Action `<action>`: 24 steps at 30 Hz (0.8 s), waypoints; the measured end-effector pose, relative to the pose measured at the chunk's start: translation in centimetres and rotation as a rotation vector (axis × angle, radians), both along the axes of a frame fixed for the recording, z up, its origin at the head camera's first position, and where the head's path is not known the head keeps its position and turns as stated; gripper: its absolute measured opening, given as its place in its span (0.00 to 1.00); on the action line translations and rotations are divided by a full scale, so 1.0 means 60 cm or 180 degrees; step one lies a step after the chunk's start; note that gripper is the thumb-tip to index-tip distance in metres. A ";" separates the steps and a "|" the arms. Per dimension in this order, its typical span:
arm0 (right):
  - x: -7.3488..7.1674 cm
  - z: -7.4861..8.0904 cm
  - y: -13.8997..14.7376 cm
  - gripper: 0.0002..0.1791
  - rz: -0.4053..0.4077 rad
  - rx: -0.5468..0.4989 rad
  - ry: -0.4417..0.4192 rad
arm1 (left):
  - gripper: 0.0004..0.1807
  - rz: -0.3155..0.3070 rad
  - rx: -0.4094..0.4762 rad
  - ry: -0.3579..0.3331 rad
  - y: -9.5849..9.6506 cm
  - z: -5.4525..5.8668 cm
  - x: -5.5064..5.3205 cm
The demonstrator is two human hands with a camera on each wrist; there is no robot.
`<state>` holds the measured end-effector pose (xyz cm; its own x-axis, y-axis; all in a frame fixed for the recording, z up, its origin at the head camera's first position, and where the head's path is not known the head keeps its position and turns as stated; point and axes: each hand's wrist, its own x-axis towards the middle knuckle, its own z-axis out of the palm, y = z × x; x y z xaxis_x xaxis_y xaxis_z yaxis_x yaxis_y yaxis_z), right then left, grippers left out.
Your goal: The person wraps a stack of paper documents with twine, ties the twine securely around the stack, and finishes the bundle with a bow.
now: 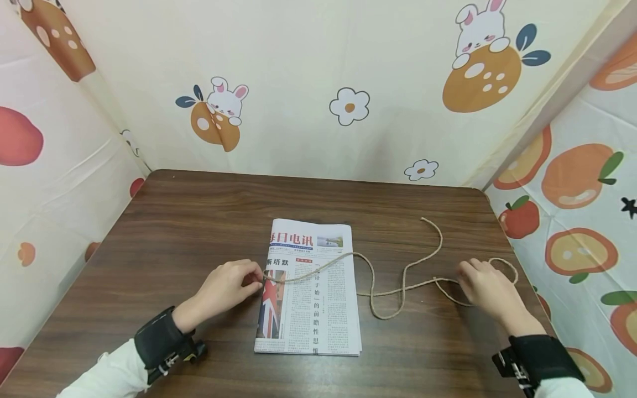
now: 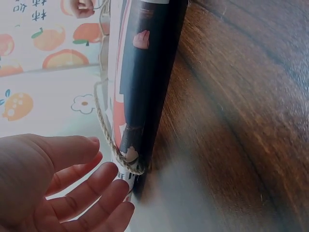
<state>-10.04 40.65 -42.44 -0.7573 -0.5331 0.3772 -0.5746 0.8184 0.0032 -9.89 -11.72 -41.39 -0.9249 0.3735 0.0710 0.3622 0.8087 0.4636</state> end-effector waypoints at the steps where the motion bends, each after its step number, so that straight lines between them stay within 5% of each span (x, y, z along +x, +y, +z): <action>1: 0.005 -0.002 0.001 0.31 0.0021 -0.0020 0.0046 | 0.04 0.0001 0.0005 0.0000 0.000 0.000 0.000; 13: 0.046 -0.030 -0.004 0.29 0.0188 -0.0199 0.0171 | 0.06 -0.0172 0.0047 0.0069 0.018 0.010 0.003; 24: 0.058 -0.046 -0.005 0.31 0.0088 -0.0224 0.0127 | 0.03 -0.0810 -0.0024 0.0312 0.084 0.026 0.003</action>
